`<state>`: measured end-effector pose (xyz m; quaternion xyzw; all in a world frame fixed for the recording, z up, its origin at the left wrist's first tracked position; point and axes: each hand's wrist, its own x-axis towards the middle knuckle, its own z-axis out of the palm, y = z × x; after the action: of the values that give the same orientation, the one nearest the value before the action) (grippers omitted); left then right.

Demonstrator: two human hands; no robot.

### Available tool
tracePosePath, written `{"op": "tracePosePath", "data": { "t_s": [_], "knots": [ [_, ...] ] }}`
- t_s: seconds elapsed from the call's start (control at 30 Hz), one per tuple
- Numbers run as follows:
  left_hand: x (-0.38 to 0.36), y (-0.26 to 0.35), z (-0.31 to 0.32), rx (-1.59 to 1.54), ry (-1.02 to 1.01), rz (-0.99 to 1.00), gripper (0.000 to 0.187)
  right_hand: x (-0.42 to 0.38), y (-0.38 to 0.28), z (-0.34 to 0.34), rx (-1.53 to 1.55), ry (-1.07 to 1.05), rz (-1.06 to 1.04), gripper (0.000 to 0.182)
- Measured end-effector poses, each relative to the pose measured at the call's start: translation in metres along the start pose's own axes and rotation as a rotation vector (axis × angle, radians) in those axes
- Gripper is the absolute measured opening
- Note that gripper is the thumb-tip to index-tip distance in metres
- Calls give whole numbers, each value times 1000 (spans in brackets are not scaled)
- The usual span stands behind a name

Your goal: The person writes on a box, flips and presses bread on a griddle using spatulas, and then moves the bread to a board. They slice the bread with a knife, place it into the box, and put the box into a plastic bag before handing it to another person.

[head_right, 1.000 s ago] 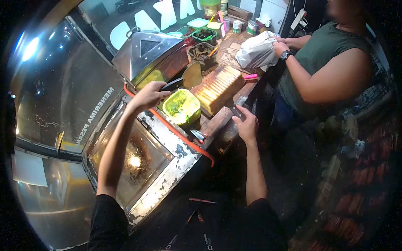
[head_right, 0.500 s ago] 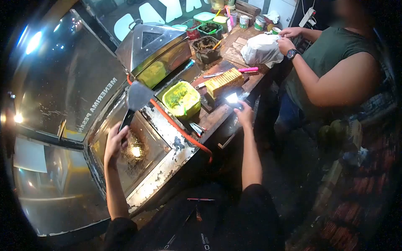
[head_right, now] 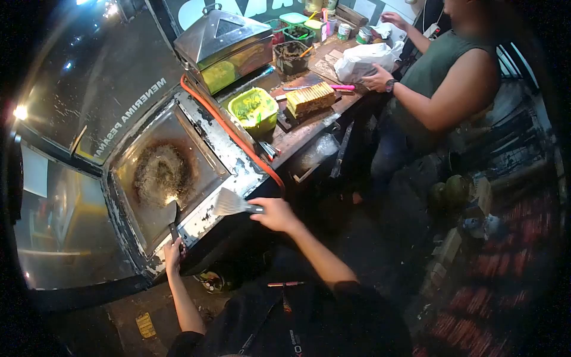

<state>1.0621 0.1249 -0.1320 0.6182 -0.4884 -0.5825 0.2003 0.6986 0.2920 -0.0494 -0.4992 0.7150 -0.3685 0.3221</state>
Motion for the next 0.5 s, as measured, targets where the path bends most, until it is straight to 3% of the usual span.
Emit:
{"op": "tracePosePath", "data": {
  "t_s": [0.13, 0.17, 0.23, 0.27, 0.37, 0.43, 0.5],
  "knots": [
    [-14, -37, -4, 68, 122, 137, 27, 47, -3, 98, -18, -42, 0, 42],
    [-14, -48, -5, 117, 179, 174, 30, 55, 7, 121, -16, 6, -96, 40],
    [-9, -78, -14, 214, 294, 252, 36, 55, 8, 132, -104, 14, -104, 37],
    [-4, -99, -22, 404, 422, 402, 37, 53, 8, 126, -108, -29, -153, 35],
    [-72, -41, 3, 322, 331, 346, 30, 39, 9, 70, -82, -33, -243, 31],
    [-117, 15, 45, 114, 212, 230, 23, 30, 18, 10, 81, -55, -77, 28],
    [-120, 31, 81, 140, 101, 270, 21, 28, 36, -63, -86, 30, -60, 27]
  ]
}}
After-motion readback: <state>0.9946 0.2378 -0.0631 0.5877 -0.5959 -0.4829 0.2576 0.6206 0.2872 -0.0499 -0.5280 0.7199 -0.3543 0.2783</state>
